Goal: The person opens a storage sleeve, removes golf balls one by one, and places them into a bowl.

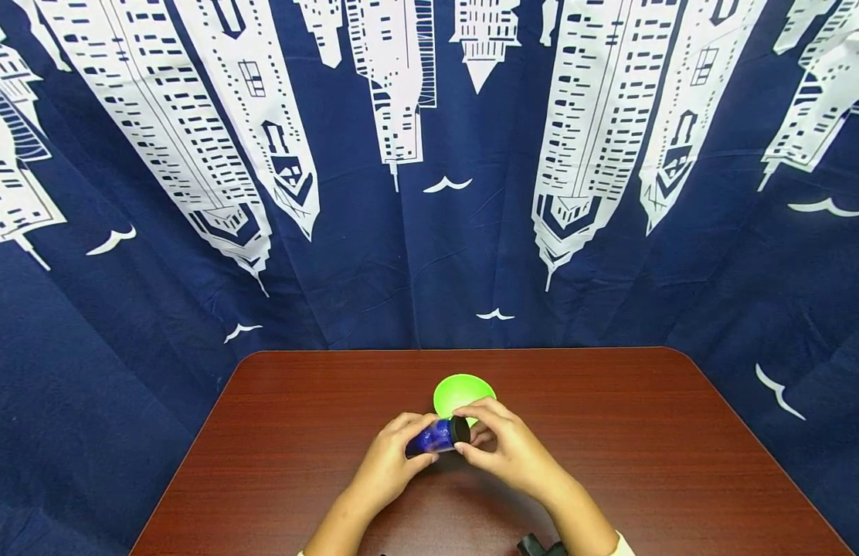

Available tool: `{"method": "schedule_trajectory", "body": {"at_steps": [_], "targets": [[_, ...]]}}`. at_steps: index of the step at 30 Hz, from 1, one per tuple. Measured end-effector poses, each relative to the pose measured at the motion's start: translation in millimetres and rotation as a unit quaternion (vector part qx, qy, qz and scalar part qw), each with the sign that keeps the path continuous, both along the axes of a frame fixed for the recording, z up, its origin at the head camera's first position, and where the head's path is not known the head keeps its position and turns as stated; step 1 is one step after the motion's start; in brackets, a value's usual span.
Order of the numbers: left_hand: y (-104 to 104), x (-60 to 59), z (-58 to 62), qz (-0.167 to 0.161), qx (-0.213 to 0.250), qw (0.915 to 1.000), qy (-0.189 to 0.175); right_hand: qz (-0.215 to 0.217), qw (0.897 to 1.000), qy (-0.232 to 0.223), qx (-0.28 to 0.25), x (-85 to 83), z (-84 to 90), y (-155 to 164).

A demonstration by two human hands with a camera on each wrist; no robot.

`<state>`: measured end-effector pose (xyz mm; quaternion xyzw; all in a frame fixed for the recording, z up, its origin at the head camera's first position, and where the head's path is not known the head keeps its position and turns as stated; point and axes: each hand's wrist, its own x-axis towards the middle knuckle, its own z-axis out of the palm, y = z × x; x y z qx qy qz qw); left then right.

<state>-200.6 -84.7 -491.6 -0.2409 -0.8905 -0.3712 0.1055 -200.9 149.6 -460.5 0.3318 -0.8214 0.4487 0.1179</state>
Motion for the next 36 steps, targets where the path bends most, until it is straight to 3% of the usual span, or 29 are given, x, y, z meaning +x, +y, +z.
{"method": "schedule_trajectory", "body": {"at_steps": [10, 18, 28, 36], "targets": [[-0.8, -2.2, -3.8, 0.009, 0.039, 0.999, -0.019, -0.036, 0.998, 0.057, 0.001, -2.5, 3.5, 5.9], [-3.0, -4.4, -4.1, 0.013, 0.066, 0.9964, -0.05, -0.09, 0.992, 0.082, 0.017, -8.8, 5.4, 23.9], [-11.0, -8.0, -1.7, 0.035, 0.097, 0.9917, -0.076, -0.135, 0.99, 0.026, 0.036, -18.9, 1.2, 43.9], [-14.4, -9.7, -1.6, 0.058, 0.103, 0.9902, -0.075, -0.151, 0.987, -0.025, 0.048, -23.7, -5.0, 54.4]]}}
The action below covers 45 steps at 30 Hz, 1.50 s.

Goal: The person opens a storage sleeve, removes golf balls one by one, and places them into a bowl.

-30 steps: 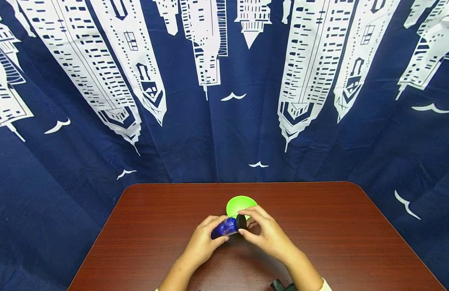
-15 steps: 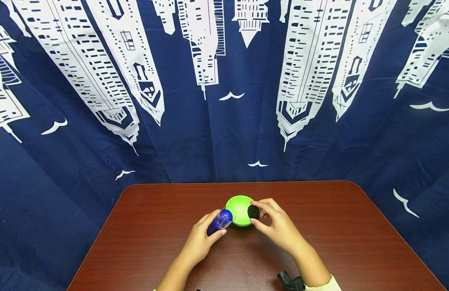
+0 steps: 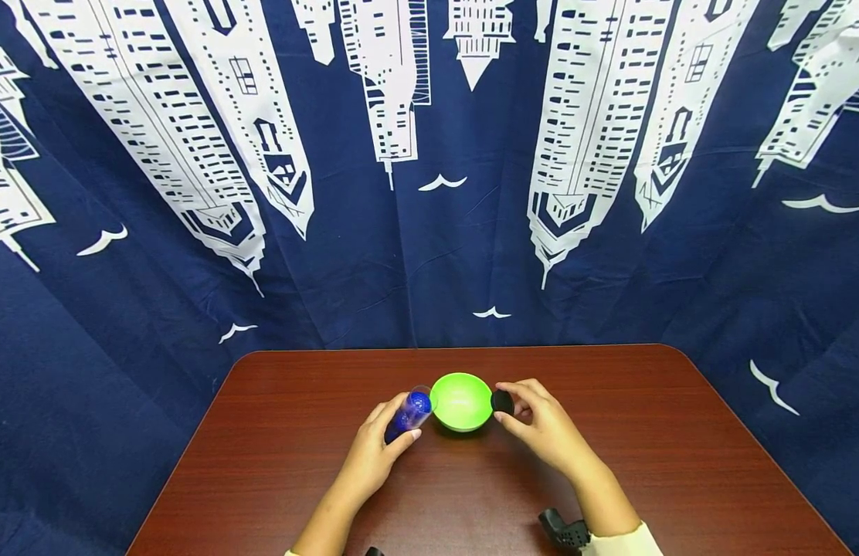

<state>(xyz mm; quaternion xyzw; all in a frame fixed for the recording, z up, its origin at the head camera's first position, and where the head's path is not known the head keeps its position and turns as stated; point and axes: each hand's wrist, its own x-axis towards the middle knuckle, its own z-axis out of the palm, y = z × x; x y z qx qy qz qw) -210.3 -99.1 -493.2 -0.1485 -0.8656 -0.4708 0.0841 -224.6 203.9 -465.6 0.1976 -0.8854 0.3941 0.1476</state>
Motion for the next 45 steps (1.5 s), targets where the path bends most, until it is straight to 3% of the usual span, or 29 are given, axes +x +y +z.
{"method": "schedule_trajectory", "body": {"at_steps": [13, 18, 27, 45], "targets": [[-3.5, -3.8, -2.0, 0.036, 0.014, 0.999, 0.024, -0.043, 0.995, -0.044, 0.076, -4.6, -15.5, 5.9], [-4.4, -4.8, -3.0, 0.036, 0.012, 0.9991, 0.021, -0.054, 0.988, -0.08, 0.123, -5.7, -18.8, 7.0], [-4.7, -3.6, -2.8, 0.034, 0.016, 0.9992, 0.015, -0.057, 0.979, -0.126, 0.151, -7.2, -27.7, 7.1], [-5.9, -3.4, -2.5, 0.033, 0.019, 0.9992, 0.014, -0.062, 0.98, -0.106, 0.156, -8.0, -38.6, 4.4]]}}
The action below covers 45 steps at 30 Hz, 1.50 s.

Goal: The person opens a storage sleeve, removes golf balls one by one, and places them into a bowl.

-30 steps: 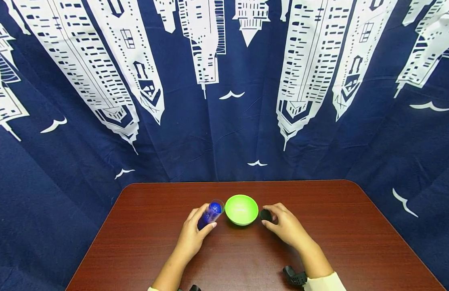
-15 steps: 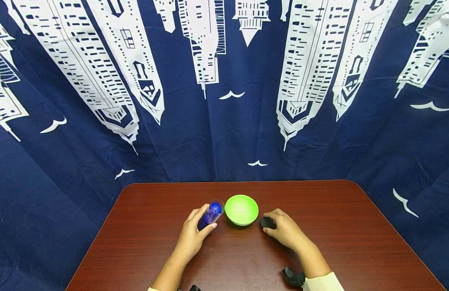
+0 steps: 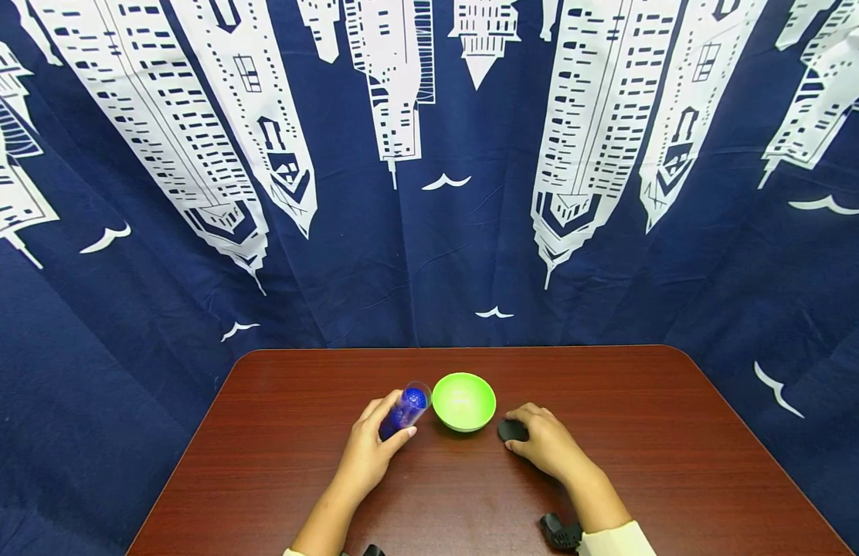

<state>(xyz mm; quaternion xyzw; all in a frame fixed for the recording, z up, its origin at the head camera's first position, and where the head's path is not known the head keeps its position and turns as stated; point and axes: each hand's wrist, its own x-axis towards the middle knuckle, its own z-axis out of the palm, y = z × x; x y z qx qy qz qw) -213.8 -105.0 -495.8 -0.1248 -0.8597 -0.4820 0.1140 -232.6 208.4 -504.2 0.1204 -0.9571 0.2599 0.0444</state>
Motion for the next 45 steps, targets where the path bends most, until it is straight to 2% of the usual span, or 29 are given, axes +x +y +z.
{"method": "schedule_trajectory", "body": {"at_steps": [12, 22, 30, 37, 45], "targets": [[1.8, 0.4, 1.4, 0.009, 0.004, 0.9999, -0.013, -0.001, 1.0, 0.013, -0.004, -0.4, 1.2, 2.2], [2.7, -0.4, -0.4, 0.019, 0.0, 0.9998, -0.001, -0.007, 0.992, 0.113, -0.051, 0.9, 13.5, -2.2], [4.9, -0.7, 2.4, 0.018, -0.008, 0.9997, 0.012, 0.007, 0.984, 0.154, -0.093, 8.3, 29.4, -10.4], [5.2, 2.2, 8.2, 0.026, -0.013, 0.9992, 0.029, 0.044, 0.977, 0.14, -0.154, 13.6, 39.2, -22.1], [7.4, 3.3, 14.6, 0.034, -0.044, 0.9966, 0.06, 0.098, 0.963, 0.123, -0.219, 20.4, 40.8, -33.9]]}}
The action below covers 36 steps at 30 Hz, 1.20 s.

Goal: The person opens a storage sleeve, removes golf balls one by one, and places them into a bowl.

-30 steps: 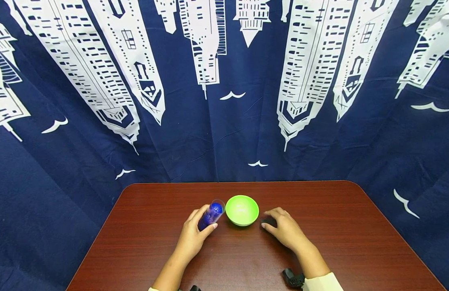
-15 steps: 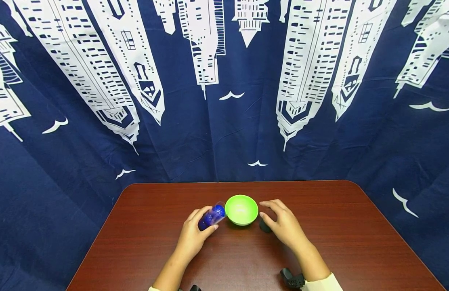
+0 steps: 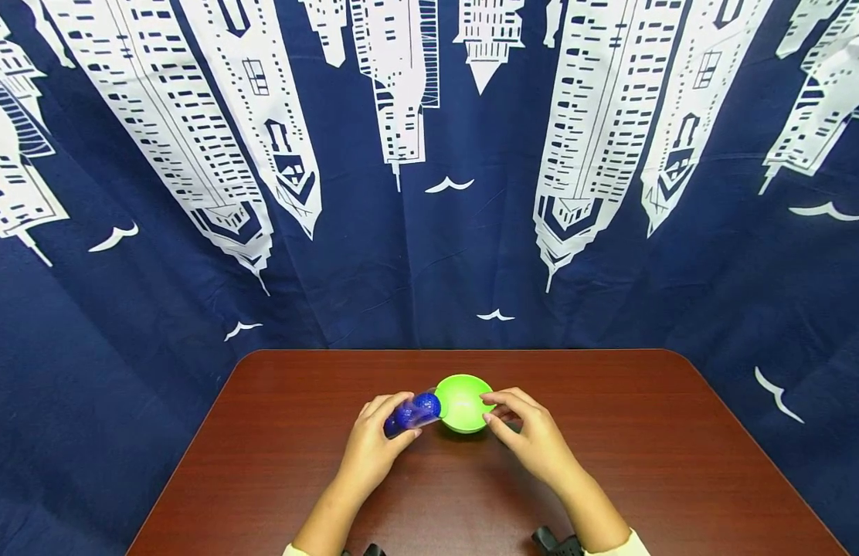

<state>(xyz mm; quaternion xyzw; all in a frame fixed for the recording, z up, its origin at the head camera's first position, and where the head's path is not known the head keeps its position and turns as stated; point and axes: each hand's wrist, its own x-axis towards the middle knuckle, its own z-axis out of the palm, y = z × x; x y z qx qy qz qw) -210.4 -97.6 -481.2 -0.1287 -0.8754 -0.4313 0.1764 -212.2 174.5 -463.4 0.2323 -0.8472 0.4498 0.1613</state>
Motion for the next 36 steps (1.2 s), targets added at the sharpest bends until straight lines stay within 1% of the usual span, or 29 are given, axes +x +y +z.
{"method": "schedule_trajectory", "body": {"at_steps": [5, 9, 16, 24, 26, 32, 36], "targets": [[2.6, 1.2, -0.8, 0.009, -0.043, 0.9985, 0.032, 0.03, 0.999, 0.006, -0.016, 3.2, -2.8, -8.2], [3.8, 1.3, -1.7, 0.024, -0.078, 0.9947, 0.063, 0.052, 0.998, 0.005, -0.034, 4.8, -7.2, -14.3], [6.2, 2.4, 0.9, 0.039, -0.121, 0.9859, 0.108, 0.063, 0.997, 0.003, -0.054, 7.1, -11.6, -24.7], [8.5, 3.4, 3.0, 0.038, -0.169, 0.9712, 0.163, 0.094, 0.992, -0.001, -0.081, 7.2, -18.6, -33.8], [8.5, 3.3, 3.3, 0.039, -0.181, 0.9672, 0.174, 0.098, 0.991, -0.01, -0.089, 7.8, -20.0, -35.2], [7.1, 3.1, 4.9, 0.043, -0.212, 0.9557, 0.199, 0.093, 0.99, -0.035, -0.101, 8.5, -23.3, -37.3], [6.2, 3.6, 6.4, 0.04, -0.227, 0.9492, 0.215, 0.087, 0.989, -0.057, -0.104, 8.7, -24.8, -37.3]]}}
